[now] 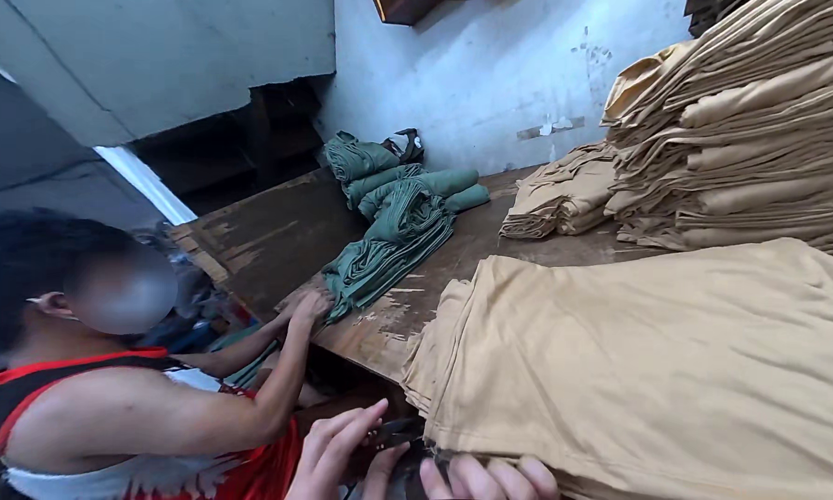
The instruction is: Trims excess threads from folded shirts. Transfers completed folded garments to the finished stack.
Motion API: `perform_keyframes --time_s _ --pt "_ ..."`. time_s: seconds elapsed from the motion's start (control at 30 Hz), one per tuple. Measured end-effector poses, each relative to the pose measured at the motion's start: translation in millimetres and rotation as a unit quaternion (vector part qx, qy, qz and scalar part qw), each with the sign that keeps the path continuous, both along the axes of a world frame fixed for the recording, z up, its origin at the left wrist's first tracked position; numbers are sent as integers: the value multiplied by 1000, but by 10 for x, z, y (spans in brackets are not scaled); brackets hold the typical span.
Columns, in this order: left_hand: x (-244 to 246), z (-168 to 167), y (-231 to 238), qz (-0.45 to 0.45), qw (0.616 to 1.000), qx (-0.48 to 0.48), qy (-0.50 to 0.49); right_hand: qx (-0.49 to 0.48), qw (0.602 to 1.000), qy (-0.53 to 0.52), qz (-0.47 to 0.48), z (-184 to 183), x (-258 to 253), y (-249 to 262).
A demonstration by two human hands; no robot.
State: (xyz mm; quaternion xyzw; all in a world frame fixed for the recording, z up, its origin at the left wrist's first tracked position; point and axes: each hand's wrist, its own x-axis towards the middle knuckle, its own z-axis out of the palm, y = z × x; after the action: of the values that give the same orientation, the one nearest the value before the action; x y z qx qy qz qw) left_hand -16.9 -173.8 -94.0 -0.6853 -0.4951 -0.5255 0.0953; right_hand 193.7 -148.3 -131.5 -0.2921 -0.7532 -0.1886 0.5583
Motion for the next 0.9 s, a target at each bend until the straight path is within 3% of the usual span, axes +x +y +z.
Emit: perform_keyframes --time_s 0.1,0.27,0.4,0.67,0.9 --pt "-22 -141 31 -3 1000 23 15 19 999 21 -45 -81 -122 169" --pt "22 -280 -35 20 995 77 68 5 996 69 64 -185 -18 140" --pt "145 -298 14 33 985 116 121 2 994 80 76 -174 3 147" --pt "-3 -226 29 41 981 122 146 -16 991 101 82 -150 8 123" --pt "165 -210 21 6 984 87 156 -38 989 125 74 -97 -60 102"
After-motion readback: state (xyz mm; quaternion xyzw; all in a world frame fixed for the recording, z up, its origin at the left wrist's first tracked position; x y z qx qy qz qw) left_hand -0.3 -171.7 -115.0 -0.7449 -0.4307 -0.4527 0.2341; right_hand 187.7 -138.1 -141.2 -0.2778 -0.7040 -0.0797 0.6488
